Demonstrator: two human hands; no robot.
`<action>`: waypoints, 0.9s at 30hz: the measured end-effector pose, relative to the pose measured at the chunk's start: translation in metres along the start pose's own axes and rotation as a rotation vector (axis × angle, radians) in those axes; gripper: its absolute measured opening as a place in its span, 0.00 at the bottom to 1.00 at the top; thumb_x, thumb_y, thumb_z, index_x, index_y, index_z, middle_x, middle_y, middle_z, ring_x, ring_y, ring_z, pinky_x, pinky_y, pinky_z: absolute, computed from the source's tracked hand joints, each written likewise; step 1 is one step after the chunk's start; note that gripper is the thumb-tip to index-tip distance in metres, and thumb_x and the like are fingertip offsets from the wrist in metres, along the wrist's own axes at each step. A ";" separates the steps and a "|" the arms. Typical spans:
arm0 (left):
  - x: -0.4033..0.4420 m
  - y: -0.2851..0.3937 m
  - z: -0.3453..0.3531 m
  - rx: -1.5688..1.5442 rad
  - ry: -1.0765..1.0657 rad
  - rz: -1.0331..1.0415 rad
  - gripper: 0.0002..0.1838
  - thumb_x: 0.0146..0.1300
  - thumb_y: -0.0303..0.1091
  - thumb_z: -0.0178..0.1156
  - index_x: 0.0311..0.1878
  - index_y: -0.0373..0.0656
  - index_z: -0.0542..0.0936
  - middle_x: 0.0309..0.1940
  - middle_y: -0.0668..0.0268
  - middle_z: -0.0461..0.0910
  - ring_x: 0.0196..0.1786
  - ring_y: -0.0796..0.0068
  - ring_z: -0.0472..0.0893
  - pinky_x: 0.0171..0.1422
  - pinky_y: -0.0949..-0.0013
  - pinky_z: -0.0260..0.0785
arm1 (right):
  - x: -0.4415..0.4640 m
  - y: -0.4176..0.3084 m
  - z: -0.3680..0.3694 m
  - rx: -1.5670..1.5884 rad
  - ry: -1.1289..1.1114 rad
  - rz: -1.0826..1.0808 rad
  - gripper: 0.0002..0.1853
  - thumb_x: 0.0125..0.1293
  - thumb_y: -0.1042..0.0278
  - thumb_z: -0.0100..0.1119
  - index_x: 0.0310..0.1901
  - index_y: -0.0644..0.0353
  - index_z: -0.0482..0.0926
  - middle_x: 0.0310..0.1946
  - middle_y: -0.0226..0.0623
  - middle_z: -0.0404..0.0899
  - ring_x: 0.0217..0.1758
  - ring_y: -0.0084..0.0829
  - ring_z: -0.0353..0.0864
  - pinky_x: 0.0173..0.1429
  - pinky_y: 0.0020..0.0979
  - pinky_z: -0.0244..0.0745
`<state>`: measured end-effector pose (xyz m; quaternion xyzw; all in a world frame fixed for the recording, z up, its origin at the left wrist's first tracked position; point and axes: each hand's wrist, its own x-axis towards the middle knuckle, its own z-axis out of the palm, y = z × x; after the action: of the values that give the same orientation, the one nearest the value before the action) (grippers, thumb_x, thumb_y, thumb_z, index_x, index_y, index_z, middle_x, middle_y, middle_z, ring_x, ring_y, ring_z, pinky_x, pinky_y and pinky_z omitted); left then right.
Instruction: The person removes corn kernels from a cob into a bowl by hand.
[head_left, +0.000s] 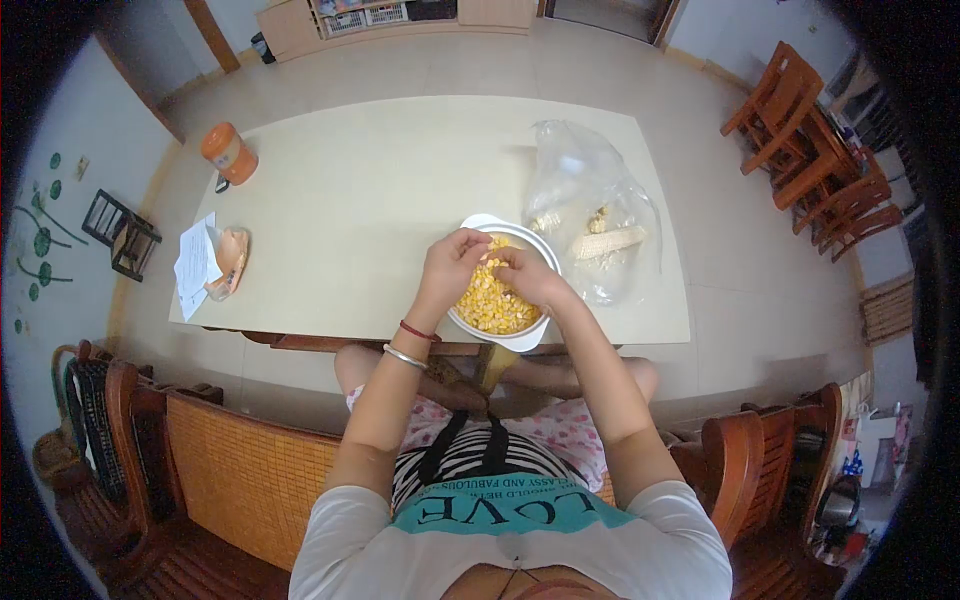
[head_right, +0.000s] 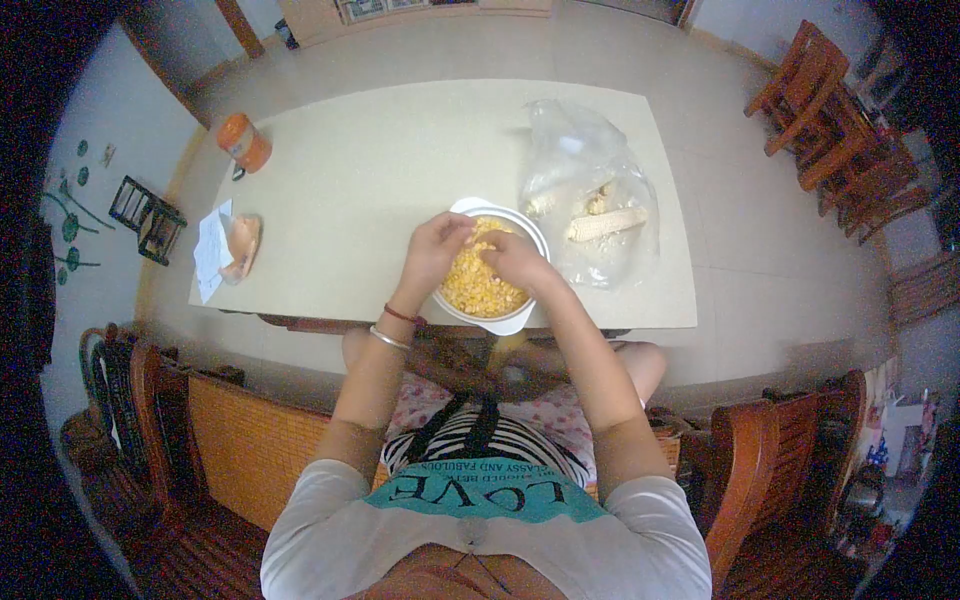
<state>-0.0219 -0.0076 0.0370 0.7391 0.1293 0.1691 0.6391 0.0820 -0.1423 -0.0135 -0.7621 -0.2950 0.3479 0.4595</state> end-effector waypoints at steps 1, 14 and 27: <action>0.000 -0.001 -0.001 0.049 0.005 0.006 0.08 0.62 0.27 0.57 0.42 0.34 0.79 0.36 0.62 0.82 0.40 0.79 0.79 0.46 0.74 0.71 | -0.002 -0.002 0.002 0.049 0.014 0.008 0.18 0.62 0.66 0.53 0.52 0.63 0.75 0.42 0.49 0.79 0.44 0.37 0.79 0.51 0.35 0.72; -0.001 -0.001 0.001 0.176 0.019 0.044 0.08 0.61 0.26 0.57 0.42 0.35 0.78 0.35 0.62 0.82 0.40 0.77 0.79 0.46 0.73 0.71 | -0.019 -0.023 0.003 0.038 0.329 -0.214 0.12 0.63 0.66 0.56 0.42 0.65 0.79 0.32 0.43 0.80 0.34 0.33 0.80 0.43 0.33 0.74; 0.014 -0.008 0.008 0.092 -0.111 -0.015 0.07 0.59 0.27 0.58 0.38 0.34 0.77 0.33 0.62 0.80 0.38 0.76 0.78 0.44 0.72 0.72 | -0.016 -0.020 0.000 0.242 0.326 -0.110 0.05 0.62 0.74 0.56 0.36 0.67 0.77 0.27 0.36 0.77 0.23 0.21 0.75 0.26 0.24 0.70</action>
<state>-0.0055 -0.0073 0.0290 0.7751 0.1068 0.1169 0.6117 0.0695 -0.1466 0.0089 -0.7304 -0.2138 0.2273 0.6075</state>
